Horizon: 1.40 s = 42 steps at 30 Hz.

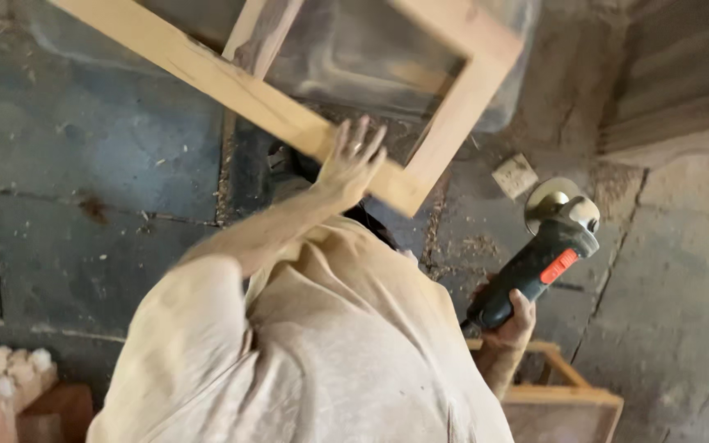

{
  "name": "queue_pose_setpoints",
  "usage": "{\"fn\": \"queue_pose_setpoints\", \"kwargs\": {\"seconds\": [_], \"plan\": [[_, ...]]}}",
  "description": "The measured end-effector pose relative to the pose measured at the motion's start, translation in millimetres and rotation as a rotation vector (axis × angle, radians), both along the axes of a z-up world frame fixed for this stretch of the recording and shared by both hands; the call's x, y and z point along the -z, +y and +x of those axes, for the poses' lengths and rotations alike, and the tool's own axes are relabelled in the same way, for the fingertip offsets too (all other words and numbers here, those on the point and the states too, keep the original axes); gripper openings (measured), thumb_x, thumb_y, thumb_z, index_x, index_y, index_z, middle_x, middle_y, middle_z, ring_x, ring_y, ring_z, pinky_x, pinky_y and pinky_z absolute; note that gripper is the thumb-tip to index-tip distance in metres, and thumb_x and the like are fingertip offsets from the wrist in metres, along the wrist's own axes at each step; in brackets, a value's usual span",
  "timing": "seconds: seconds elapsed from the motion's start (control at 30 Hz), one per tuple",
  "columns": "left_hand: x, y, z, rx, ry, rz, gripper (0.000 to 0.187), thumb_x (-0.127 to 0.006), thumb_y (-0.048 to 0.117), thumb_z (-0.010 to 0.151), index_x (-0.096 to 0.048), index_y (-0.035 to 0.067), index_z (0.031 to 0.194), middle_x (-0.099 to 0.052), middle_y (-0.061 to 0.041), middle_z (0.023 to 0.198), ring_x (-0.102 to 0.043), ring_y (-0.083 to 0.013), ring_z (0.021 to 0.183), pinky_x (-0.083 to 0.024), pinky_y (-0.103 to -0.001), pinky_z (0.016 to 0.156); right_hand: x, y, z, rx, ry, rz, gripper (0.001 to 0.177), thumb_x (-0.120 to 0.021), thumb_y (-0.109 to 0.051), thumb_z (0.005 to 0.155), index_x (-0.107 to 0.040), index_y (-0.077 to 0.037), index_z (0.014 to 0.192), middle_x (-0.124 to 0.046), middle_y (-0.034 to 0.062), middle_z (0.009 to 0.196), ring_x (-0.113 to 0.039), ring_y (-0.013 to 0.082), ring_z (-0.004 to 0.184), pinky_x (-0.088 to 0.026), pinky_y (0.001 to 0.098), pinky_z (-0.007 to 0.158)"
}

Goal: The person uses an angle grinder with a sanding disc to smooth the surface of a wooden frame. They move the tool along the edges and flat surfaces of the frame, generating sawdust, and briefly reposition the frame to access different areas.

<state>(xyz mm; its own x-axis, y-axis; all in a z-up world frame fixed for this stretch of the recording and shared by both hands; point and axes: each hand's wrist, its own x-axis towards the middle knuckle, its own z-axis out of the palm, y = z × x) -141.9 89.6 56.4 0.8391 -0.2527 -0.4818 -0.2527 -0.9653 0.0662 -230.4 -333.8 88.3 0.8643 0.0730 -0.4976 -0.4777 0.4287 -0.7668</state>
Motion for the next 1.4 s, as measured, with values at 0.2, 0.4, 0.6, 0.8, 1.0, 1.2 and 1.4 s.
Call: {"fn": "queue_pose_setpoints", "kwargs": {"seconds": [0.2, 0.4, 0.6, 0.8, 1.0, 1.2, 1.4], "plan": [[-7.3, 39.1, -86.6, -0.084, -0.214, 0.025, 0.060, -0.066, 0.023, 0.095, -0.048, 0.016, 0.152, -0.024, -0.011, 0.170, -0.011, -0.0423, 0.158, -0.006, -0.065, 0.126, -5.8, 6.6, 49.2, -0.152, 0.030, 0.027, 0.050, -0.065, -0.023, 0.091, -0.054, 0.006, 0.131, -0.069, 0.0210, 0.108, -0.071, 0.0352, 0.082, -0.061, 0.0473, 0.068], [-9.1, 85.9, -161.1, -0.073, -0.102, 0.178, 0.066, -0.061, 0.021, 0.083, -0.049, 0.027, 0.148, -0.025, -0.007, 0.167, -0.011, -0.0409, 0.151, -0.009, -0.064, 0.118, -12.7, 17.6, 63.5, -0.259, 0.026, 0.066, 0.050, -0.066, -0.023, 0.094, -0.054, 0.009, 0.130, -0.068, 0.0227, 0.106, -0.072, 0.0370, 0.084, -0.062, 0.0479, 0.070], [-23.6, 116.8, -205.5, -0.058, -0.327, 0.206, 0.041, -0.061, 0.027, 0.095, -0.063, 0.023, 0.136, -0.039, -0.006, 0.164, -0.021, -0.0380, 0.156, -0.014, -0.060, 0.128, -12.4, 20.3, 56.2, -0.283, -0.055, 0.093, 0.052, -0.065, -0.024, 0.091, -0.053, 0.007, 0.130, -0.069, 0.0211, 0.105, -0.072, 0.0368, 0.083, -0.063, 0.0473, 0.071], [2.6, 89.7, -111.5, -0.817, 0.317, -0.593, 0.094, -0.063, 0.024, 0.082, -0.024, 0.015, 0.167, -0.063, -0.023, 0.139, -0.068, -0.0417, 0.119, -0.055, -0.049, 0.099, -3.0, 21.3, 57.1, -0.291, -0.103, 0.066, 0.057, -0.065, -0.025, 0.088, -0.053, 0.007, 0.133, -0.069, 0.0201, 0.108, -0.072, 0.0350, 0.083, -0.062, 0.0467, 0.069], [13.5, 22.9, 20.3, -1.153, -0.153, -1.112, 0.091, -0.079, 0.045, 0.080, -0.038, 0.002, 0.149, -0.058, -0.029, 0.135, -0.062, -0.0395, 0.121, -0.050, -0.043, 0.100, 7.3, 23.0, 50.7, -0.254, -0.066, 0.138, 0.054, -0.064, -0.026, 0.090, -0.054, 0.009, 0.130, -0.069, 0.0209, 0.105, -0.071, 0.0344, 0.085, -0.062, 0.0480, 0.076], [10.2, -13.2, 8.1, -1.180, -0.040, -1.124, 0.083, -0.076, 0.052, 0.076, -0.050, 0.011, 0.143, -0.064, -0.023, 0.128, -0.067, -0.0353, 0.112, -0.055, -0.041, 0.095, 13.8, -2.6, 2.0, -0.204, -0.046, 0.085, 0.052, -0.065, -0.023, 0.091, -0.054, 0.009, 0.131, -0.069, 0.0217, 0.101, -0.071, 0.0353, 0.083, -0.062, 0.0486, 0.073], [8.6, -13.5, -50.6, -1.075, -0.036, -1.008, 0.076, -0.074, 0.059, 0.073, -0.061, 0.020, 0.137, -0.071, -0.017, 0.122, -0.073, -0.0310, 0.103, -0.059, -0.040, 0.090, 16.6, -12.2, -61.7, -0.147, -0.056, 0.058, 0.051, -0.065, -0.022, 0.092, -0.054, 0.007, 0.132, -0.068, 0.0213, 0.103, -0.072, 0.0361, 0.083, -0.062, 0.0473, 0.071]]}}
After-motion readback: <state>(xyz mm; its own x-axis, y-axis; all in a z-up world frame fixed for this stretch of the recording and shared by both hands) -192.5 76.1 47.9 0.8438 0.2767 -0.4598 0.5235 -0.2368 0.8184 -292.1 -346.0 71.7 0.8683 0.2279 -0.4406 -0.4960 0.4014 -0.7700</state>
